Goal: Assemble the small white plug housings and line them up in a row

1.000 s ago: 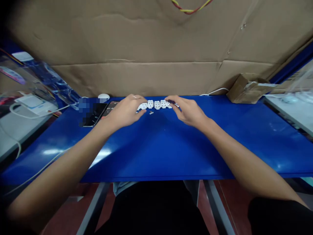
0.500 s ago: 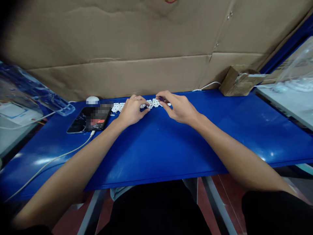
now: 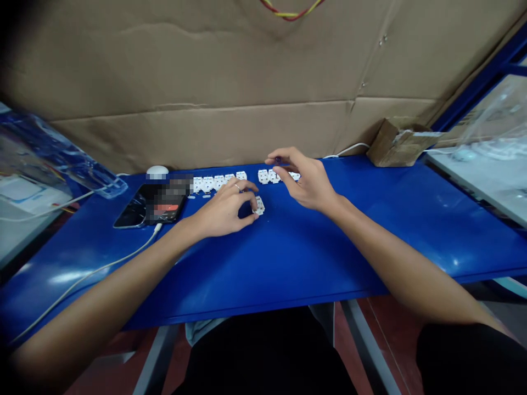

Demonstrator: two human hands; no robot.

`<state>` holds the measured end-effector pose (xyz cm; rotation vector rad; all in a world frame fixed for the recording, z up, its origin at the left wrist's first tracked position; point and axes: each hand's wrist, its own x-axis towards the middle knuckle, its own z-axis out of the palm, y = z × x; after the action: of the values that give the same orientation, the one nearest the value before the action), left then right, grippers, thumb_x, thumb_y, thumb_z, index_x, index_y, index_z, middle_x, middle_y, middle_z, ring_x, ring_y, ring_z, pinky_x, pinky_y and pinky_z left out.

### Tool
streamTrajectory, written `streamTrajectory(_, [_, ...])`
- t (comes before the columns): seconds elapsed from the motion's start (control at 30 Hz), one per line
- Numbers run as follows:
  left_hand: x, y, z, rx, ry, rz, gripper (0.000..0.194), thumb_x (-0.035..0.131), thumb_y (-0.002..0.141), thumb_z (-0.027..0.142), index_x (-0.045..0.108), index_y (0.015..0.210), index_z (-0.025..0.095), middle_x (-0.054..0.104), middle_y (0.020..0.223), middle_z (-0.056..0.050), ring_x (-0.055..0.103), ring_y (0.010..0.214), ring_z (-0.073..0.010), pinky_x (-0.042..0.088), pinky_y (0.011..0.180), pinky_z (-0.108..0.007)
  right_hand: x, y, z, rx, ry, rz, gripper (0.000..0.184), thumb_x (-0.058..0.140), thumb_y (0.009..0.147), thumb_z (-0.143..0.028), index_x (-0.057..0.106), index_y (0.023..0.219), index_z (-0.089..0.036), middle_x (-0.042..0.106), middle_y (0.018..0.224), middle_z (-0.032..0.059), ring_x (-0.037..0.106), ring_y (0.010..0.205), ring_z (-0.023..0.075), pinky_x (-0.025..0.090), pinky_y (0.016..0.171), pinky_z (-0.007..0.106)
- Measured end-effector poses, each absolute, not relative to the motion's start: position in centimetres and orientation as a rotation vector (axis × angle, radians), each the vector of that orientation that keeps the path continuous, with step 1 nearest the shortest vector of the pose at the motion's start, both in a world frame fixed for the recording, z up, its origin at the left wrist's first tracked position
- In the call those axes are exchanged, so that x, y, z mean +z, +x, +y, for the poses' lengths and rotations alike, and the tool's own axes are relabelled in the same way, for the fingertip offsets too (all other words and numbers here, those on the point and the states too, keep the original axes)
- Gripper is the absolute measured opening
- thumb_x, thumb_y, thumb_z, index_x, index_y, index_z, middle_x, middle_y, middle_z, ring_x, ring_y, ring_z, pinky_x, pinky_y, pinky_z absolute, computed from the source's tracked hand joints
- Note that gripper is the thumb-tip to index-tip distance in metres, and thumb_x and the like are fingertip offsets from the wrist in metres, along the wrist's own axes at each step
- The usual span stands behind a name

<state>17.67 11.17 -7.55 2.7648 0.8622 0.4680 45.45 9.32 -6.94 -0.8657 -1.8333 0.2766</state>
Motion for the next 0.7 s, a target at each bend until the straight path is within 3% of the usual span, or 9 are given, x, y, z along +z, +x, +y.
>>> streamTrajectory(0.17, [-8.3,15.9,10.0,0.435,2.645,0.815,0.025,0.076,0.110,0.039,0.070,0.094,0.021,0.073,0.143,-0.015,0.066,0.140,-0.0372,0.053,0.122,-0.057,-6.0,43.1,9.8,0.657,-0.781,-1.739,0.040,0.081,0.107,-0.051,0.072,0.136,-0.025,0.089,0.118,0.0056,0.092,0.102,0.0236,0.079,0.095,0.038])
streamTrajectory(0.27, [-8.5,14.8,10.3,0.474,2.557,0.788,0.025,0.082,0.107,0.043,0.069,0.102,0.023,0.076,0.137,-0.012,0.069,0.134,-0.0359,0.056,0.116,-0.055,-5.7,41.5,9.6,0.725,-0.827,-1.738,0.052,0.082,0.105,-0.057,0.071,0.145,-0.026,0.088,0.118,0.0058,0.092,0.099,0.0240,0.080,0.089,0.037])
streamTrajectory(0.37, [-8.5,14.1,10.9,0.499,2.426,0.735,0.027,0.086,0.102,0.041,0.068,0.115,0.024,0.080,0.127,-0.009,0.075,0.119,-0.0308,0.060,0.106,-0.049,-6.1,40.6,8.9,0.686,-0.846,-1.764,0.060,0.082,0.105,-0.054,0.068,0.157,-0.026,0.088,0.120,0.0058,0.092,0.103,0.0250,0.080,0.089,0.038])
streamTrajectory(0.47, [-8.6,14.0,11.4,0.535,2.335,0.709,0.028,0.084,0.101,0.036,0.071,0.123,0.024,0.083,0.125,-0.008,0.079,0.110,-0.0267,0.062,0.100,-0.044,-7.0,40.6,8.1,0.634,-0.853,-1.776,0.055,0.080,0.108,-0.048,0.067,0.158,-0.027,0.088,0.122,0.0053,0.093,0.105,0.0245,0.080,0.093,0.038])
streamTrajectory(0.7, [-9.4,14.3,11.8,0.596,2.310,0.671,0.028,0.085,0.100,0.036,0.082,0.126,0.025,0.087,0.131,-0.007,0.081,0.122,-0.0288,0.062,0.111,-0.048,-8.4,40.6,7.6,0.598,-0.879,-1.837,0.052,0.079,0.109,-0.042,0.064,0.157,-0.028,0.089,0.124,0.0056,0.092,0.110,0.0244,0.079,0.098,0.038])
